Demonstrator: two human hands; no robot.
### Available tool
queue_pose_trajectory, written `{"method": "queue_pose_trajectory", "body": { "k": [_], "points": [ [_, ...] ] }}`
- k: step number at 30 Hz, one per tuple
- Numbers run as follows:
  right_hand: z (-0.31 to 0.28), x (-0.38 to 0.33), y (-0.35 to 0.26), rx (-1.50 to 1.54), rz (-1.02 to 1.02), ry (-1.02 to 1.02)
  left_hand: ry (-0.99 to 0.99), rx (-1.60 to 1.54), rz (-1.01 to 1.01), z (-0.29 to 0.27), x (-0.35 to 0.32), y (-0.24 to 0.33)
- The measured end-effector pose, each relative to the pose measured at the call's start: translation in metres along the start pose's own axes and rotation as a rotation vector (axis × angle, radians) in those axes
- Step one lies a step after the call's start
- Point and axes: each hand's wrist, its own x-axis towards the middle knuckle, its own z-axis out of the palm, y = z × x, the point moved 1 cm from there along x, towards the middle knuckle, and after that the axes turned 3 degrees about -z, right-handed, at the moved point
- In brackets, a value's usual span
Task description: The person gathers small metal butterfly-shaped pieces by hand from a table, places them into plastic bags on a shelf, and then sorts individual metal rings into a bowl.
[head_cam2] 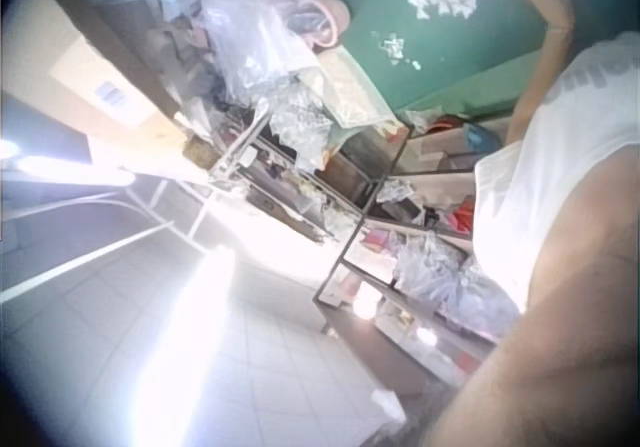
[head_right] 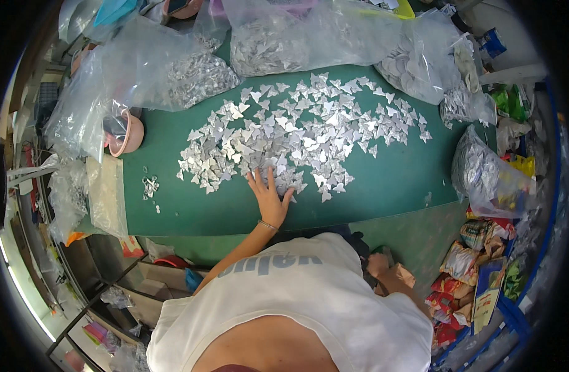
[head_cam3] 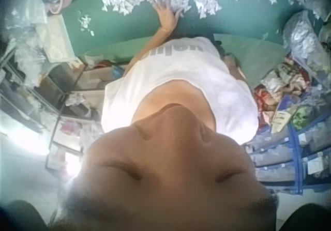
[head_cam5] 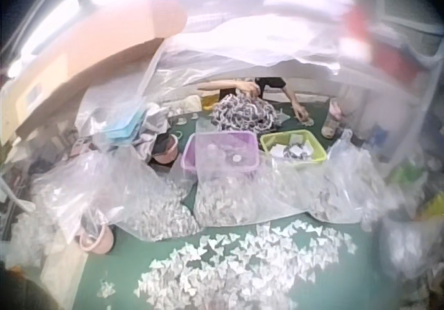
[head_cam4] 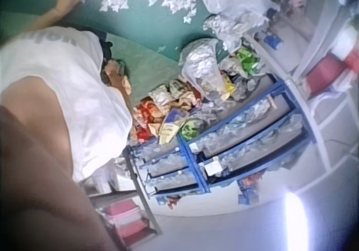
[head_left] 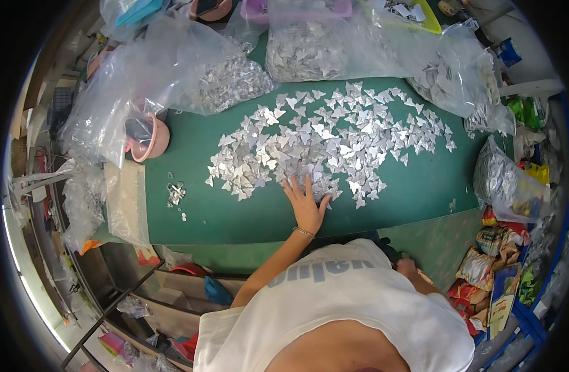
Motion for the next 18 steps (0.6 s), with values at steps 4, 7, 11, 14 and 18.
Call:
{"method": "queue_pose_trajectory", "body": {
  "k": [4, 7, 11, 14, 18],
  "points": [
    [-0.085, -0.005, -0.017, -0.192, -0.076, -0.158, 0.087, -0.042, -0.014, -0.013, 0.014, 0.006],
    [-0.122, 0.003, -0.029, -0.283, -0.148, -0.316, 0.141, 0.056, 0.024, -0.021, 0.04, -0.007],
    [-0.123, 0.016, -0.028, -0.363, -0.274, -0.303, 0.123, 0.209, 0.091, -0.008, 0.059, -0.028],
    [-0.103, 0.038, -0.016, -0.4, -0.294, -0.248, 0.127, 0.228, 0.185, 0.0, 0.057, -0.033],
    [-0.09, 0.065, -0.014, -0.406, -0.278, -0.162, 0.14, 0.157, 0.296, -0.001, 0.046, -0.031]
  ]
}}
